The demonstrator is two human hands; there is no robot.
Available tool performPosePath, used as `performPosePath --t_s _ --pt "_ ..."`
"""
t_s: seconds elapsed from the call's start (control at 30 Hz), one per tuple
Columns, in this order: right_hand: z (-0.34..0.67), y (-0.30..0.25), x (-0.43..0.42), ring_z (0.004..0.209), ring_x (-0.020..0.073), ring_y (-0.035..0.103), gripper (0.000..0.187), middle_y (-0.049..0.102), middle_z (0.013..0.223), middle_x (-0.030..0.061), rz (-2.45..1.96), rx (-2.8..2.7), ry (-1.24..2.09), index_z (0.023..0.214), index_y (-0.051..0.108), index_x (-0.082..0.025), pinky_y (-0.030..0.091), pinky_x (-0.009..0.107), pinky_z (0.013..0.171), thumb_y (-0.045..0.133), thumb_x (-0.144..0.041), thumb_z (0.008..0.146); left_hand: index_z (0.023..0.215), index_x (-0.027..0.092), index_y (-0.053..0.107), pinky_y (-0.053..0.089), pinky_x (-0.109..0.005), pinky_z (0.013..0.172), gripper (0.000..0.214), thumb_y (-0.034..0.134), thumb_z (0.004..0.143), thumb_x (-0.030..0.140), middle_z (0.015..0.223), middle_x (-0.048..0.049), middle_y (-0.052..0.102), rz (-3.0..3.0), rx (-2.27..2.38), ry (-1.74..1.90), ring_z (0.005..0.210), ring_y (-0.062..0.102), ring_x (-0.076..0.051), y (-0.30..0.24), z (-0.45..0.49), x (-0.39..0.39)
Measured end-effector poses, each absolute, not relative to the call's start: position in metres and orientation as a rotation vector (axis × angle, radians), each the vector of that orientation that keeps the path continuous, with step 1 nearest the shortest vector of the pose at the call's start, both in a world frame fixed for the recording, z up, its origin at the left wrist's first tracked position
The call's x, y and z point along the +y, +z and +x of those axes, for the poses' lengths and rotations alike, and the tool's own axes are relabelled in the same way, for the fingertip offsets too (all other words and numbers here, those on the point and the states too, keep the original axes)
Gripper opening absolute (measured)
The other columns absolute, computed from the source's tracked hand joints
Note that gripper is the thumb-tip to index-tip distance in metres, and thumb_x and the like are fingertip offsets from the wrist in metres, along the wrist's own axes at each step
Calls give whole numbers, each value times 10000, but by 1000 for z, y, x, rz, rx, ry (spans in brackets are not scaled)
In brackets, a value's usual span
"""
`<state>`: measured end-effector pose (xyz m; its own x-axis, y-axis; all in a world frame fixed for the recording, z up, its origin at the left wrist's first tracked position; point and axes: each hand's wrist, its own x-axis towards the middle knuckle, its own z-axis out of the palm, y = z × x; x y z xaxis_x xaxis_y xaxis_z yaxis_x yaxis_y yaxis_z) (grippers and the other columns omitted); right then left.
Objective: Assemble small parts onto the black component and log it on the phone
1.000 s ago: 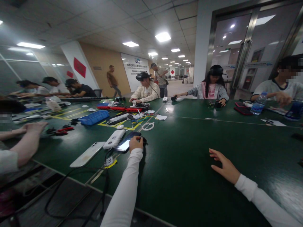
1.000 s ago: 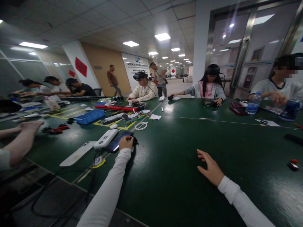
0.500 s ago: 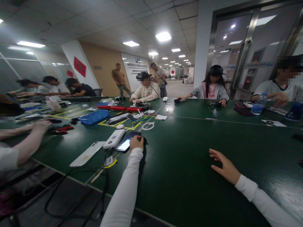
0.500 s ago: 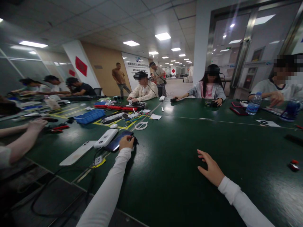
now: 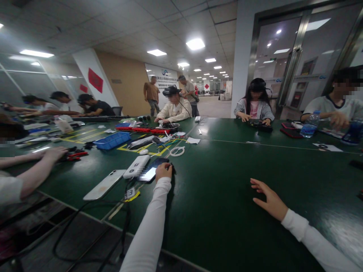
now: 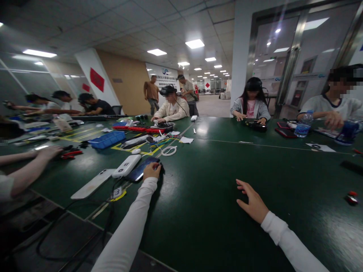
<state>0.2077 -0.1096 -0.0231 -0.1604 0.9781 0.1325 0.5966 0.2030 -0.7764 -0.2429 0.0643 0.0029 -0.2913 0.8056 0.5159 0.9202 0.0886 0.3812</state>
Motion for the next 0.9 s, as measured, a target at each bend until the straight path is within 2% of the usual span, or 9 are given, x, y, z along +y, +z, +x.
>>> performPosePath --t_s 0.4,0.63,0.9 --pt "206 -22 -110 1083 216 443 617 401 1220 30 -1425 -1856 746 1263 206 -291 406 413 891 517 -250 731 878 182 604 409 -288 743 240 484 695 279 830 -59 590 -1814 -2188 -963 783 537 -175 3 -243 64" --pt "208 -25 -109 1083 225 443 621 399 1224 23 -1440 -1848 766 1263 200 -304 425 414 869 520 -266 734 915 217 597 400 -288 751 244 475 705 241 896 -63 547 -1810 -2168 -852 868 504 -194 6 -237 57" --pt "207 -21 -110 1092 230 437 614 409 1216 24 -1438 -1848 766 1261 212 -303 406 420 894 519 -256 731 954 265 555 399 -293 679 255 443 734 202 1007 -64 476 -1856 -2170 -674 860 493 -197 9 -229 51"
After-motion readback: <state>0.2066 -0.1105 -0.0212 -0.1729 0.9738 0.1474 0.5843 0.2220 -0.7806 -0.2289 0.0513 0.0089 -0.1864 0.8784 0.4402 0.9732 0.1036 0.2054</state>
